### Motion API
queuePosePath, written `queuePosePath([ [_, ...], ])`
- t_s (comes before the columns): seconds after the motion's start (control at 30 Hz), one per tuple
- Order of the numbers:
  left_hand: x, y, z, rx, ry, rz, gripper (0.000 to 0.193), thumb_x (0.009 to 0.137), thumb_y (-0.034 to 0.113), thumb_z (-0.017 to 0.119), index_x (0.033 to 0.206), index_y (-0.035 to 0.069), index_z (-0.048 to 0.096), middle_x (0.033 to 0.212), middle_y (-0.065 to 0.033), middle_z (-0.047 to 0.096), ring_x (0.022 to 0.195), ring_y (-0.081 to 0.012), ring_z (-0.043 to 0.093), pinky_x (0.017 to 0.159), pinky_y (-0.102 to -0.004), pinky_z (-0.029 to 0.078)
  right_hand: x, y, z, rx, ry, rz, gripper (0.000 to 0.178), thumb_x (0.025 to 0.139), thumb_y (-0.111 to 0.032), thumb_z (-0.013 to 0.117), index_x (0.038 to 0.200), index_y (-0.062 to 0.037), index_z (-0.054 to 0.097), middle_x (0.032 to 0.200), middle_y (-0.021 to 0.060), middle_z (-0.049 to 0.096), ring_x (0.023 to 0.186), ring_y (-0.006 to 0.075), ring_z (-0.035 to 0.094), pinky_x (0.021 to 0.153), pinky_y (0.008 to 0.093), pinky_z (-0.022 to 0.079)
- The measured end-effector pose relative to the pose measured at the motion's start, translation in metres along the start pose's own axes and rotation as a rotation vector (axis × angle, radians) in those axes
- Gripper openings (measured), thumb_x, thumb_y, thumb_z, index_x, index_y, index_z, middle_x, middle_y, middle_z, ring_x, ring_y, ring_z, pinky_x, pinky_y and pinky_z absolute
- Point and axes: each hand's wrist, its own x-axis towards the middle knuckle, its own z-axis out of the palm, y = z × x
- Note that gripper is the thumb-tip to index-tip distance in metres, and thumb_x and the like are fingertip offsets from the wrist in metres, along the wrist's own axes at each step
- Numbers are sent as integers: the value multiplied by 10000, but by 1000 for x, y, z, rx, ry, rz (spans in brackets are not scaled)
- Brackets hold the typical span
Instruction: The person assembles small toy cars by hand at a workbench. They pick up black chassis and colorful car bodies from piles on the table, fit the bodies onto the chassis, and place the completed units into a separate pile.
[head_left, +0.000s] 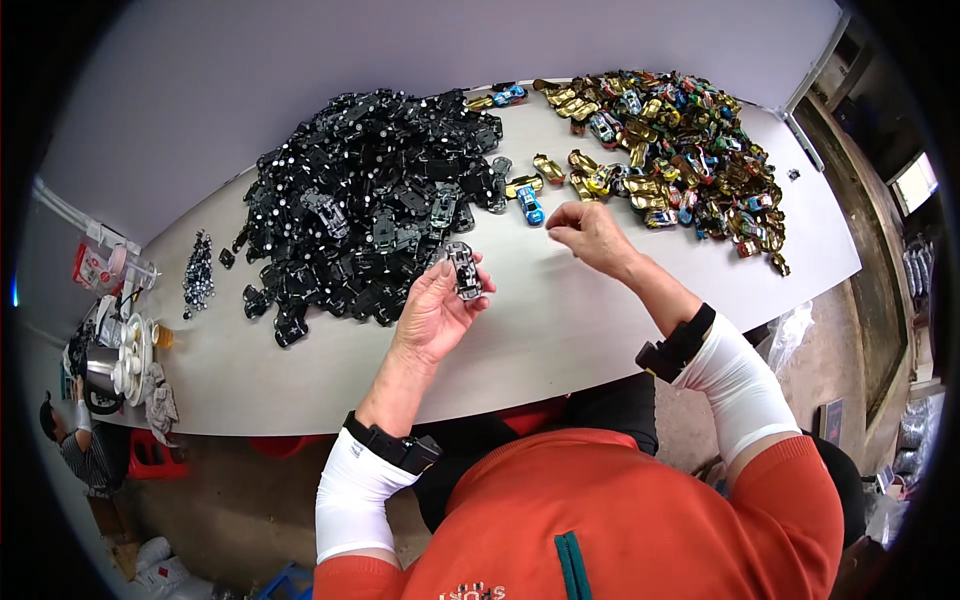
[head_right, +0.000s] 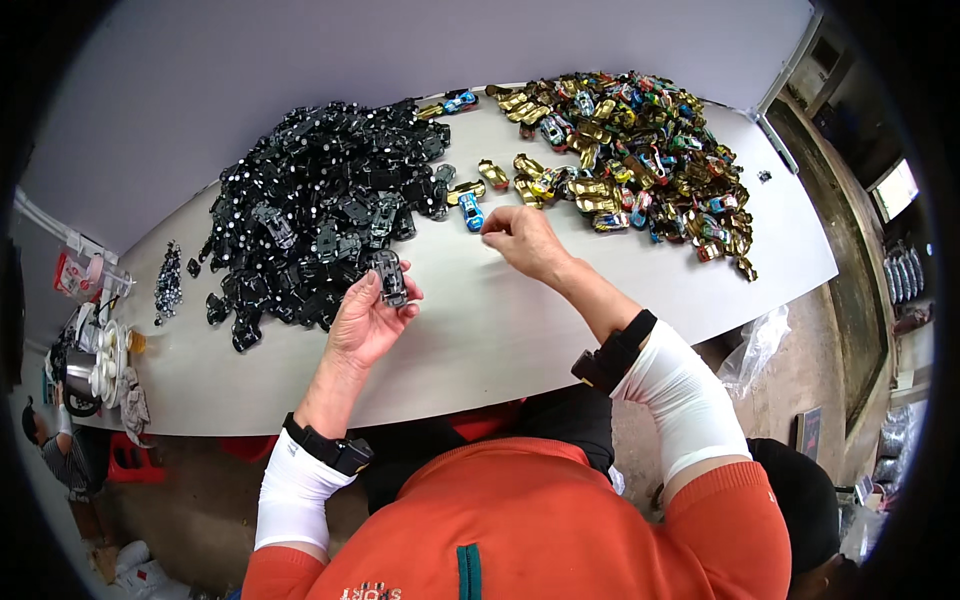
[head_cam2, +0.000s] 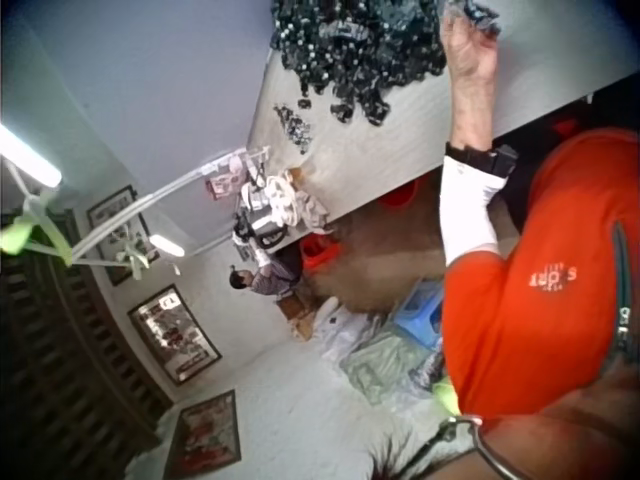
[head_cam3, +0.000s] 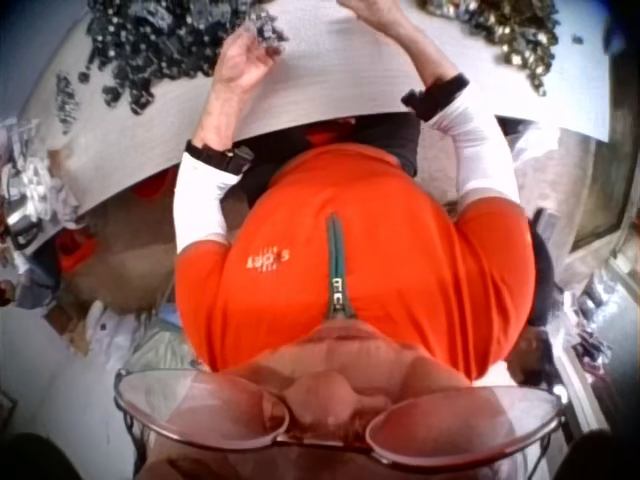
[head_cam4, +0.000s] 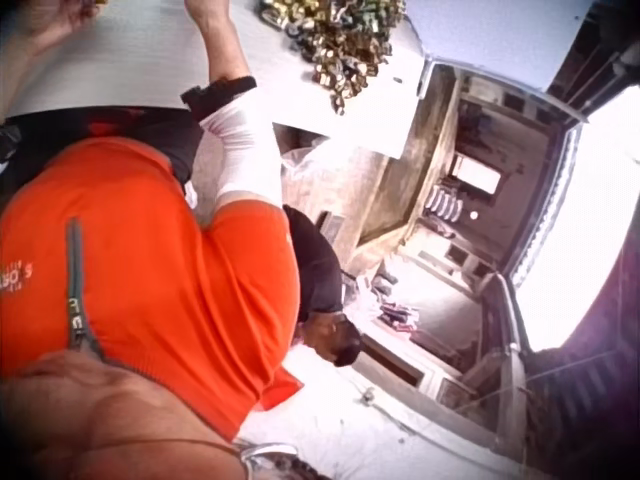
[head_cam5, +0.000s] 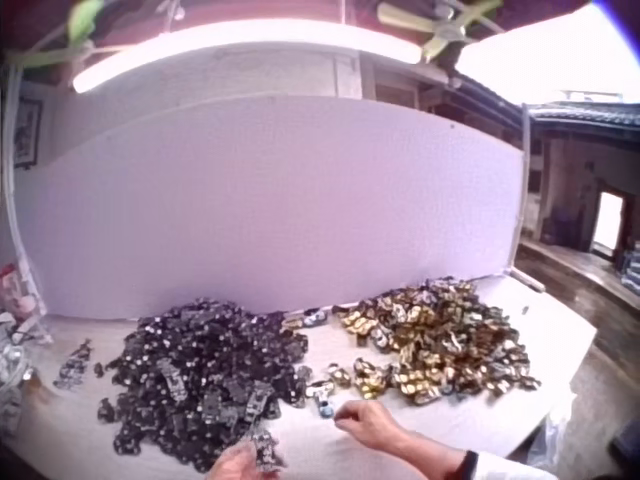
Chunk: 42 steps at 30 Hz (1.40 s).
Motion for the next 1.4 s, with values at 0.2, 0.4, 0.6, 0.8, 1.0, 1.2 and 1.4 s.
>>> queuePosePath([
  [0.2,-19,7,-10,-13,32,-158,363,909,255,518,1100,-54,519,883,-170,616,677,-210,608,467,-220,452,36,-3,-10,-750,-62,-471,527,724,97,472,1096,-246,618,1137,124,477,950,299,566,756,379,486],
  [0.4,-36,18,-12,0,68,-107,337,915,212,504,1137,-42,498,919,-182,614,695,-222,623,486,-232,492,57,2,-6,-715,44,-470,513,737,101,440,1083,-227,630,1120,124,488,883,323,585,766,370,489],
  [0.6,-43,15,-13,24,138,-64,283,900,215,532,1101,15,541,924,-180,625,703,-248,644,503,-256,519,56,13,-1,-769,-126,-480,483,740,78,468,1069,-230,642,1113,116,497,945,313,573,789,371,482],
  [0.8,-45,12,-25,20,171,-119,334,918,248,498,1134,-7,506,907,-198,616,658,-230,614,434,-218,447,21,4,-1,-717,-257,-464,495,734,74,478,1096,-229,625,1082,119,512,940,312,568,791,377,472],
  [1.0,-40,2,-24,7,265,-182,257,913,275,520,940,22,553,779,-214,622,513,-177,570,366,-183,377,-8,-9,-2,-463,-189,-371,580,751,33,574,1288,-152,459,993,129,535,806,263,570,717,339,478],
  [1.2,-26,0,-6,109,152,-356,257,914,280,519,923,25,549,760,-222,614,469,-168,522,347,-184,344,-42,-42,38,275,-453,-22,319,822,-144,622,1109,-10,580,775,43,588,586,102,553,459,218,422],
  [1.4,-31,2,-6,134,181,-314,272,912,245,517,1031,2,552,834,-216,621,573,-203,590,411,-204,420,-45,-30,62,727,-480,289,138,815,-127,632,895,-22,590,657,6,554,511,52,489,410,178,340],
])
